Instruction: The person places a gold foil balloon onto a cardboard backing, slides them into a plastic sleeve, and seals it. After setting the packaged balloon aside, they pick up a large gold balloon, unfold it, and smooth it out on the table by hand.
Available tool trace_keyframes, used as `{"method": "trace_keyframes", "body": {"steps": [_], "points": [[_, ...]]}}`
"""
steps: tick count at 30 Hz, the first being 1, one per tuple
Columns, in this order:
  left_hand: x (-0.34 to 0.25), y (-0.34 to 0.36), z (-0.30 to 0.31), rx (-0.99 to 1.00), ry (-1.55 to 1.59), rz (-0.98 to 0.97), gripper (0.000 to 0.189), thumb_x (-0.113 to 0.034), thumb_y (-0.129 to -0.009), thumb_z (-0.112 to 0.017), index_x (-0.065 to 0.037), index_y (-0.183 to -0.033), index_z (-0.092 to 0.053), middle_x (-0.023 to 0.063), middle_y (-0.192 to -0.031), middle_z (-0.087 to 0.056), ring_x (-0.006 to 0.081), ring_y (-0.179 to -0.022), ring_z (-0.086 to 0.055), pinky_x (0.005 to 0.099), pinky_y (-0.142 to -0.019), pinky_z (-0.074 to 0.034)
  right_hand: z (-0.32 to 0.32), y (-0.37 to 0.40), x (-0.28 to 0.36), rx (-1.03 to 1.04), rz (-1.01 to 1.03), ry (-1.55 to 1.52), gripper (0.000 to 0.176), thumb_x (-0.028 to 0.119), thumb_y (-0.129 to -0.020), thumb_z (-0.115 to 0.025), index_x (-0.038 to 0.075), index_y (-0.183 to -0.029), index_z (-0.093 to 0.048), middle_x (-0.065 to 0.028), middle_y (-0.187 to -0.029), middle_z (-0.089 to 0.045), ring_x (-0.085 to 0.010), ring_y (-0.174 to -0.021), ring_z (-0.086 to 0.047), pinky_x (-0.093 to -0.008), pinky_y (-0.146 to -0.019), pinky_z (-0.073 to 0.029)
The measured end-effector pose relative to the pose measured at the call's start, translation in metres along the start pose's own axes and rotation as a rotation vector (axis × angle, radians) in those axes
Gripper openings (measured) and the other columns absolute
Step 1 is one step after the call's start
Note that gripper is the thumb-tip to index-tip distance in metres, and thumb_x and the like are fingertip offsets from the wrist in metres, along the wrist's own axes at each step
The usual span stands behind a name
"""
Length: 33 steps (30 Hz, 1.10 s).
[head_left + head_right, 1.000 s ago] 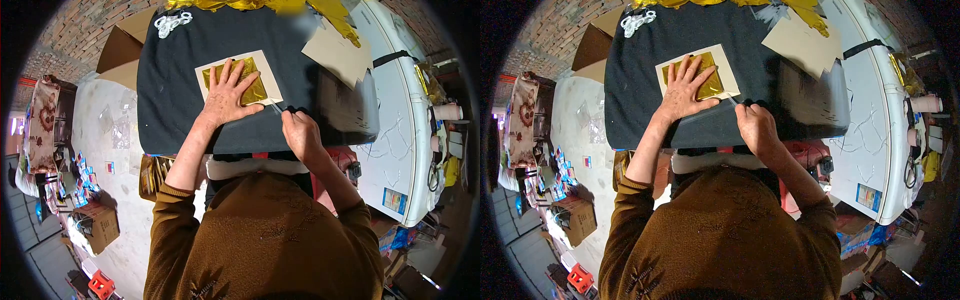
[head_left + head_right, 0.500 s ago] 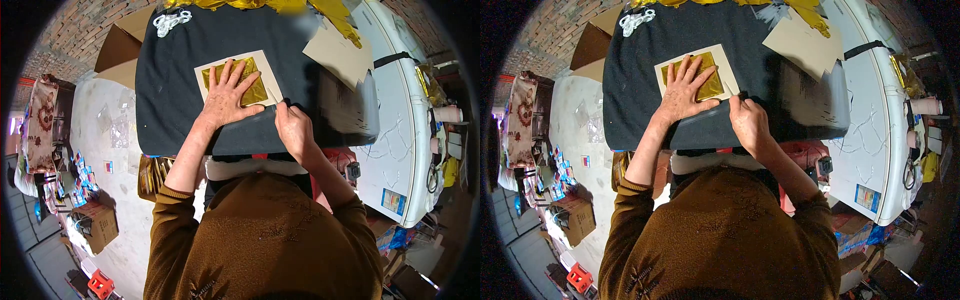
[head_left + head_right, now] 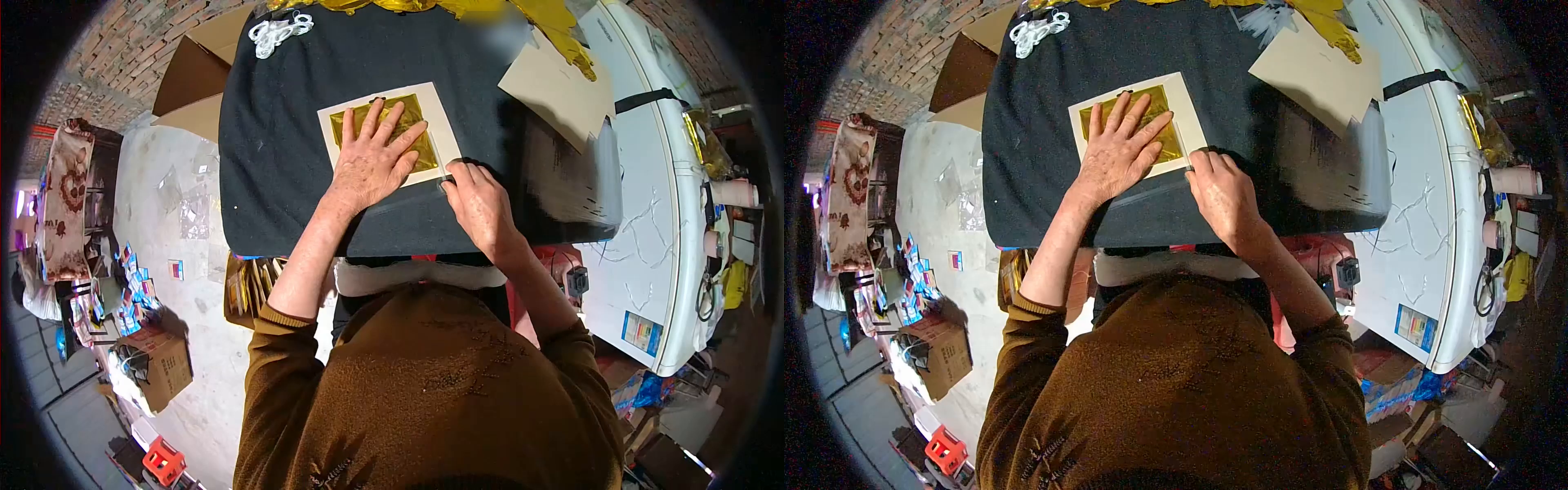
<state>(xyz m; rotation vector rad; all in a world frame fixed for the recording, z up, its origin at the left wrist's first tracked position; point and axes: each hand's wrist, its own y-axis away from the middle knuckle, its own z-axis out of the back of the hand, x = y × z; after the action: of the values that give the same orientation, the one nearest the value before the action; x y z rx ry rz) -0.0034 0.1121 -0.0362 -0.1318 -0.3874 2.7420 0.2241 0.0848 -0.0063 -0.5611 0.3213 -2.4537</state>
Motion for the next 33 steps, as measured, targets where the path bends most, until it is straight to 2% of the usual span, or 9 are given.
{"method": "trace_keyframes", "body": {"steps": [8,15,21,24,27,28,31,33], "points": [[-0.002,0.000,0.009,-0.001,0.005,-0.011,0.051,-0.051,-0.107,-0.036,-0.036,-0.155,-0.045,0.0094,-0.162,-0.039,0.0336,-0.154,-0.026,0.0631,-0.124,-0.009,-0.004,-0.010,-0.005,-0.043,0.025,0.003,0.016,0.012,-0.091,-0.071,0.008,-0.102,-0.060,-0.0094,-0.092,-0.062,-0.0268,-0.087,-0.068,-0.0371,-0.072,-0.059],[-0.003,-0.001,0.008,-0.011,0.013,-0.021,0.050,-0.051,-0.107,-0.037,-0.039,-0.156,-0.042,0.0106,-0.162,-0.038,0.0342,-0.154,-0.025,0.0649,-0.123,-0.010,-0.011,-0.015,-0.008,-0.118,0.038,0.015,0.014,0.013,-0.090,-0.073,0.009,-0.097,-0.062,-0.0063,-0.089,-0.060,-0.0238,-0.080,-0.069,-0.0358,-0.066,-0.059],[0.000,0.001,0.006,-0.019,-0.020,-0.053,0.053,-0.058,-0.106,-0.035,-0.043,-0.156,-0.041,0.0116,-0.162,-0.038,0.0359,-0.154,-0.025,0.0666,-0.122,-0.013,-0.013,-0.017,-0.008,-0.170,0.134,0.139,0.022,0.011,-0.083,-0.076,0.010,-0.102,-0.066,-0.0034,-0.087,-0.058,-0.0203,-0.079,-0.065,-0.0317,-0.064,-0.059],[0.000,0.001,0.005,-0.009,-0.022,-0.051,0.058,-0.067,-0.103,-0.034,-0.044,-0.156,-0.040,0.0122,-0.162,-0.037,0.0370,-0.153,-0.026,0.0672,-0.122,-0.014,-0.013,-0.018,-0.010,-0.148,0.147,0.147,0.024,0.011,-0.081,-0.077,0.011,-0.103,-0.067,-0.0033,-0.089,-0.058,-0.0203,-0.082,-0.063,-0.0318,-0.068,-0.058],[0.001,0.001,0.003,-0.017,-0.022,-0.052,0.059,-0.068,-0.102,-0.034,-0.045,-0.156,-0.040,0.0122,-0.162,-0.036,0.0374,-0.153,-0.027,0.0674,-0.122,-0.014,-0.011,-0.020,-0.015,-0.201,0.172,0.056,0.022,0.010,-0.082,-0.076,0.011,-0.102,-0.068,-0.0028,-0.091,-0.058,-0.0208,-0.088,-0.062,-0.0342,-0.074,-0.056],[0.001,0.001,0.002,-0.005,-0.028,-0.050,0.061,-0.071,-0.101,-0.033,-0.045,-0.156,-0.039,0.0120,-0.163,-0.035,0.0376,-0.153,-0.026,0.0673,-0.122,-0.014,-0.006,-0.019,-0.013,-0.206,0.149,0.015,0.022,0.009,-0.083,-0.076,0.010,-0.103,-0.069,-0.0025,-0.094,-0.060,-0.0213,-0.093,-0.060,-0.0362,-0.081,-0.052],[-0.001,0.001,0.000,-0.005,-0.036,-0.041,0.063,-0.073,-0.100,-0.032,-0.045,-0.156,-0.039,0.0118,-0.164,-0.034,0.0374,-0.154,-0.024,0.0680,-0.122,-0.013,0.006,-0.003,-0.021,-0.195,0.185,0.028,0.025,0.010,-0.082,-0.078,0.009,-0.105,-0.069,-0.0018,-0.100,-0.062,-0.0213,-0.093,-0.059,-0.0357,-0.083,-0.049],[0.000,0.001,-0.001,0.006,-0.043,-0.034,0.065,-0.075,-0.099,-0.033,-0.045,-0.156,-0.039,0.0117,-0.164,-0.034,0.0374,-0.155,-0.023,0.0691,-0.122,-0.013,0.011,0.011,-0.021,-0.087,0.210,0.023,0.033,0.012,-0.080,-0.080,0.007,-0.111,-0.069,-0.0032,-0.109,-0.064,-0.0218,-0.101,-0.060,-0.0377,-0.087,-0.046]]}}
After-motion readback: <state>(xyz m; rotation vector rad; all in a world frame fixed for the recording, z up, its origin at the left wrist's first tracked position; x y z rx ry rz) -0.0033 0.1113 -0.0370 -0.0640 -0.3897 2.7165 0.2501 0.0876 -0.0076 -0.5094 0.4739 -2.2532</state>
